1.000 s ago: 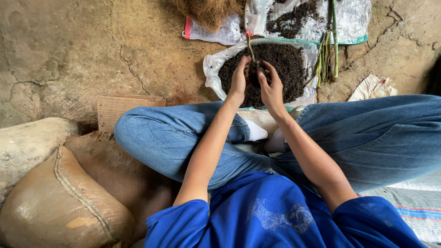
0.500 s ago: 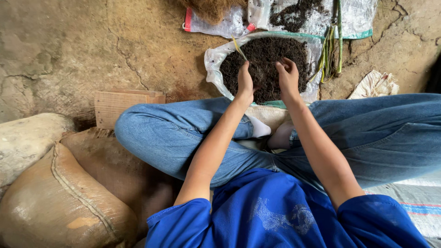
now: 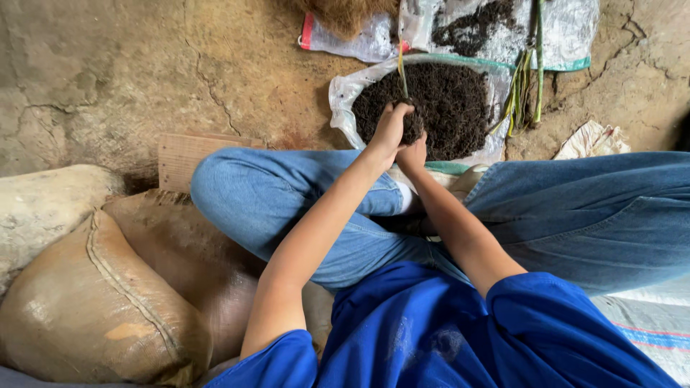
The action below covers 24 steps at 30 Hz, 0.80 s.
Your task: The person sits cross-legged and wraps a thin plant stem with a strip of material, then packs soil around the base of the stem inside a small bag. The person repeats this wrapping and packing process with additional stems.
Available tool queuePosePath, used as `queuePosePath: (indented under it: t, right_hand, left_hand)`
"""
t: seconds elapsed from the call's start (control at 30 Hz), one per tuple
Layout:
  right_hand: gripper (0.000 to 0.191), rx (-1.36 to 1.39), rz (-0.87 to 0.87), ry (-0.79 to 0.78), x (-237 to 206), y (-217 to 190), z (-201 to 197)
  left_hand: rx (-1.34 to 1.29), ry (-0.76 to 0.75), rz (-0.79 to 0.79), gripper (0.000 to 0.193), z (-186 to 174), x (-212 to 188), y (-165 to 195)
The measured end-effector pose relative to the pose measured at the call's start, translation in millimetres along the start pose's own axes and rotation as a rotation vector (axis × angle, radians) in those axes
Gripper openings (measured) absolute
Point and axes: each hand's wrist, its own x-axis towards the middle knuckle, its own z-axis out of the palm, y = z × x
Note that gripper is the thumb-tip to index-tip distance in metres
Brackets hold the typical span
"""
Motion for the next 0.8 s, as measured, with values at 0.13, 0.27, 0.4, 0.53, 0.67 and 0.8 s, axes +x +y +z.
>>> queuePosePath:
  t: [0.13,0.27,0.4,0.53,0.67,0.8]
  right_hand:
    - [0.064,-0.104,-0.106,-0.032,-1.1,6.2,9.9]
    - [0.077,-0.164,-0.145,-0.029,6.2,10.0,14.3]
    - [0.086,-0.168,-0.226,0.002,19.2,3.5,13.2]
    - [0.072,-0.435,-0.46,-0.019,34.7,-1.7,8.0]
    - [0.057,-0.351,-0.455,-0.002,39.1,2.5,4.5]
    - [0.045,0.028,-0.151,-0.061,29.5,10.7,0.2]
  left_hand:
    - [0.031,0.061,-0.041,0.033,-8.3,1.2,-0.4]
    - [0.039,0.103,-0.006,0.033,-16.0,13.4,-8.9]
    - [0.006,0.114,0.156,0.033,-17.2,26.8,-17.5]
    - [-0.036,0.103,0.138,0.03,-13.1,29.1,-25.2]
    - [-0.001,0.088,0.142,0.027,-10.9,27.9,-27.4]
    - [0.038,0.091,0.181,0.027,-8.3,25.2,-27.4]
